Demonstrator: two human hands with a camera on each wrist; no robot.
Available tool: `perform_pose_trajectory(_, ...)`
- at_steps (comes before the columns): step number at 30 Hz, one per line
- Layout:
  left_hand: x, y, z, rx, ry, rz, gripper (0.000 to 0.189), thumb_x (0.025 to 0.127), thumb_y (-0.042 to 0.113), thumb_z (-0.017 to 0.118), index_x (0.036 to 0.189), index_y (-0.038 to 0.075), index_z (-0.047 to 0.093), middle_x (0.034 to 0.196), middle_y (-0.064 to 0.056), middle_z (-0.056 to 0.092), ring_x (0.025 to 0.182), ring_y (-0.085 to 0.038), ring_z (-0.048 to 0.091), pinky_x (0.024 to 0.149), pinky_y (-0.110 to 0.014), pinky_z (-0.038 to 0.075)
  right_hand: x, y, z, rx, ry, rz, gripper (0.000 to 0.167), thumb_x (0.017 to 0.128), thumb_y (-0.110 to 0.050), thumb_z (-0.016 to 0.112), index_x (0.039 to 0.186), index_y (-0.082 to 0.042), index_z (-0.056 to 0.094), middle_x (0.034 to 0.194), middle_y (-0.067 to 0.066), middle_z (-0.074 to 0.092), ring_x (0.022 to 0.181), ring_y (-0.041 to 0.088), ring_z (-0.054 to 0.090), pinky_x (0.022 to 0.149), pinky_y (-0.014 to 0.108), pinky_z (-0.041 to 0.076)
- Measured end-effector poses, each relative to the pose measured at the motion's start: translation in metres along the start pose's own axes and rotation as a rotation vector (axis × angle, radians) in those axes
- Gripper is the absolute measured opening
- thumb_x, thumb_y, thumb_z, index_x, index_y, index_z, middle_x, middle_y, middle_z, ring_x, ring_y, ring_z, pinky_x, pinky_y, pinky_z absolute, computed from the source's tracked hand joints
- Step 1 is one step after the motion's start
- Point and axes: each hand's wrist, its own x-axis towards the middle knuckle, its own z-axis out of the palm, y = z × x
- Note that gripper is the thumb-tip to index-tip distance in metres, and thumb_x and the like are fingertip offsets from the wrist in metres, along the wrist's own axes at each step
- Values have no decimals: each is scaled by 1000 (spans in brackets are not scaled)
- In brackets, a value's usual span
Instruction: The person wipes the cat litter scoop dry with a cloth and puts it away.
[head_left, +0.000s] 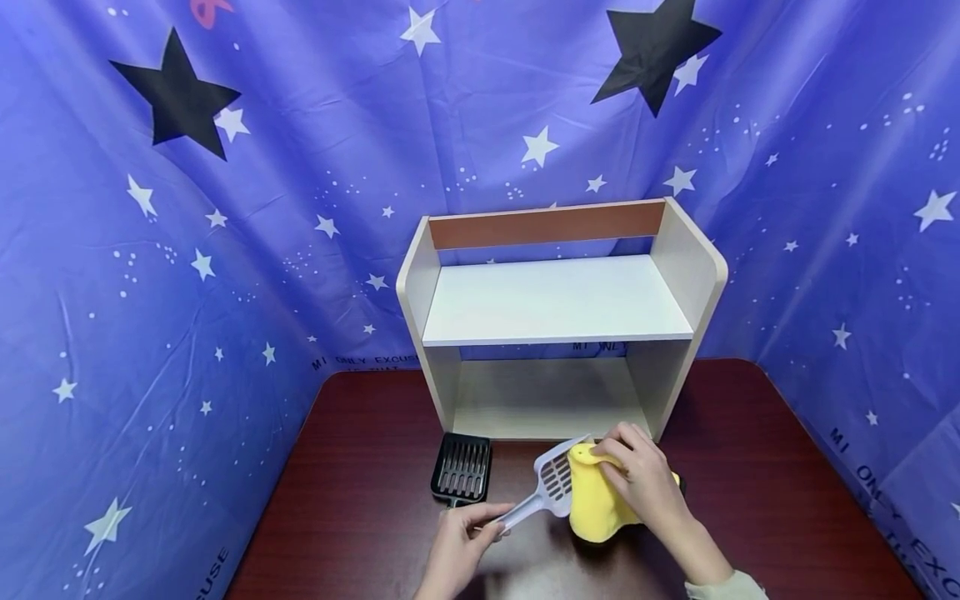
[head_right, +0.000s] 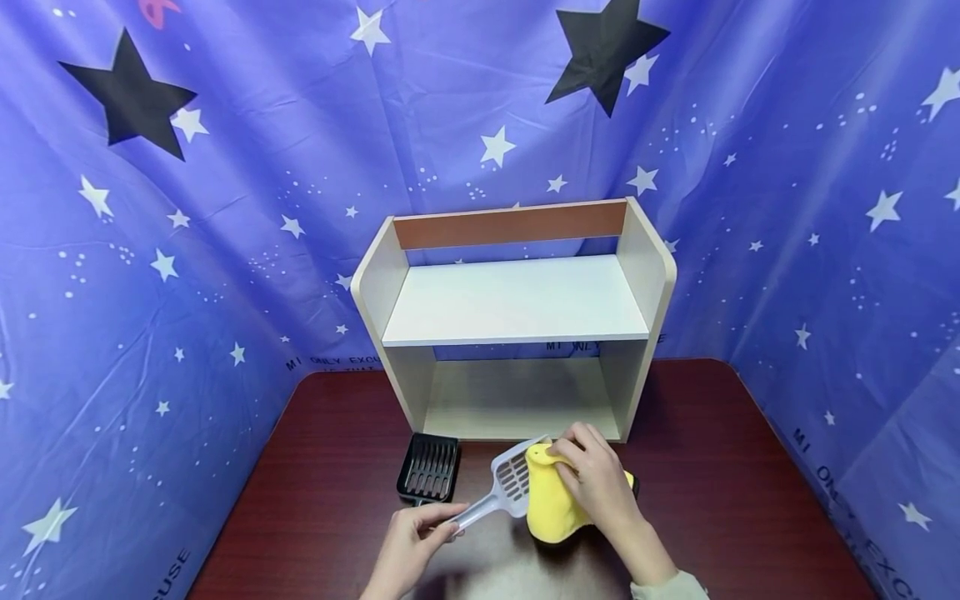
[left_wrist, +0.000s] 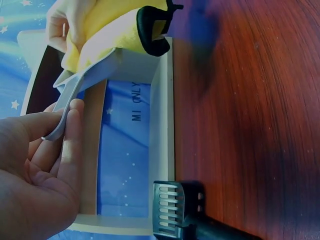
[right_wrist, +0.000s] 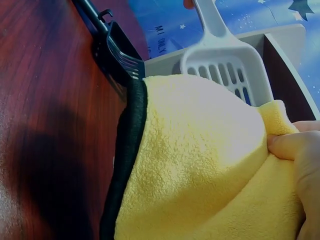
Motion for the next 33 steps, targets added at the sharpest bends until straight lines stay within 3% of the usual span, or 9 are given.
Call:
perform_pose_trajectory(6, -2, -3, -9, -26, 9, 2, 22, 90, -1, 67, 110, -8, 72, 96, -23, 75, 76, -2, 69, 68, -22, 61, -1, 4, -9, 4, -6, 79, 30, 64, 9, 78, 83, -13, 71, 86, -2, 59, 83, 12, 53, 73, 22, 43)
perform_pose_trajectory(16, -1, -7, -21, 57, 183, -16, 19, 88, 2, 70, 106, 1, 76, 96, -16, 77, 72, -2, 68, 66, -18, 59, 0, 6, -23, 72, 12, 171, 30, 68, 10, 78, 91, -7, 70, 94, 2, 66, 94, 11, 56, 91, 4, 39)
perform_pose_trajectory(26, 0, -8, -26, 134, 325, 30, 17, 85, 0, 73, 100, 6, 79, 94, -11, 78, 70, -4, 68, 62, -16, 57, 12, 9, -31, 63, 92, 106, 30, 66, 9, 74, 93, -5, 71, 92, 5, 73, 86, 9, 54, 82, 7, 40)
perform_pose_trajectory(33, -1, -10, -23, 144, 364, 89, 16, 81, -2, 74, 93, 7, 80, 89, -9, 78, 67, 1, 64, 58, -13, 55, 17, 4, -35, -7, 63, 170, 29, 70, 7, 78, 94, -8, 71, 92, 3, 72, 83, 9, 51, 73, 16, 41)
